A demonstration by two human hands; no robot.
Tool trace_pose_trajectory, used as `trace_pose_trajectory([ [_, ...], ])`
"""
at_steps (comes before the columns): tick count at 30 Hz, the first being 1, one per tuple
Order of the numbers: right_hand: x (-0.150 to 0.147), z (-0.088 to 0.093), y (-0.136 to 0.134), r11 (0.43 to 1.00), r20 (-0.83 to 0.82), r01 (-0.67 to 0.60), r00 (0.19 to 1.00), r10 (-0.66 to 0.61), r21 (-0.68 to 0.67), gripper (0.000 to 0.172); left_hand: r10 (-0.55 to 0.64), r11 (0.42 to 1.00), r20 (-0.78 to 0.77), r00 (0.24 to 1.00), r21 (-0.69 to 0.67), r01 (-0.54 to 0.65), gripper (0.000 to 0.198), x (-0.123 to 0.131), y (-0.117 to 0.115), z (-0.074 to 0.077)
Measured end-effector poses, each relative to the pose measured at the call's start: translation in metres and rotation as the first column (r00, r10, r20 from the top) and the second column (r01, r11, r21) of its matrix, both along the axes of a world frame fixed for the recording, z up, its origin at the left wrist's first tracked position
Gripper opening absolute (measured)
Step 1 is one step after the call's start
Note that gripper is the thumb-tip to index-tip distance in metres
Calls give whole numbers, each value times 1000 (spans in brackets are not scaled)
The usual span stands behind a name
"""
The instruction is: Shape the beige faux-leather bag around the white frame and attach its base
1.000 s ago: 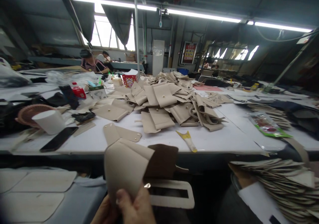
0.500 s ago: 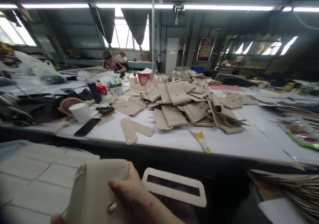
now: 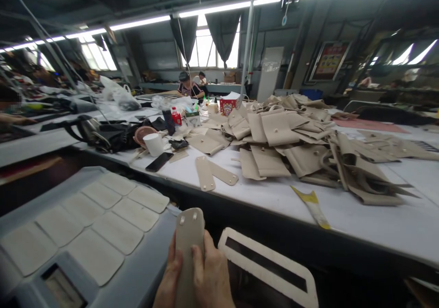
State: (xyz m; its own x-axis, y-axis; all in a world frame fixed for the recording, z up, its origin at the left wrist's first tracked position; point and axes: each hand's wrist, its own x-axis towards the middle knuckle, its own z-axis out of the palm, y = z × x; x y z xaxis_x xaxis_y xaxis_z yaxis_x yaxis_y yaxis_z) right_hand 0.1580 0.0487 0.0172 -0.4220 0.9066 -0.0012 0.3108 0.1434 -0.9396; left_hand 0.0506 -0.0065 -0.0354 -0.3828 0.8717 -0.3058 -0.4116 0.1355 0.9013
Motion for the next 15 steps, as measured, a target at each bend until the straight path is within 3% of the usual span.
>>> trace_pose_trajectory([
  [2, 4, -5, 0, 999, -67, 14, 998, -16, -31, 41, 52, 998, -48, 998, 22, -51, 86, 6, -1, 0],
  [4, 10, -10, -1, 996, -151, 28, 988, -40, -79, 39, 21, 999, -91, 996, 38, -17, 85, 8, 2, 5],
  [9, 19, -17, -5, 990, -260, -41, 966, 5, -135, 46, 25, 992, -249, 968, 124, 6, 66, -10, 27, 33],
  [12, 17, -10, 0, 997, -166, 4, 986, -16, -73, 55, -40, 990, -325, 945, 112, 80, 58, -17, 44, 42],
  [15, 11, 1, 9, 990, 55, 96, 993, -102, 99, 54, 0, 986, -329, 944, 159, 56, 49, -11, 49, 41],
])
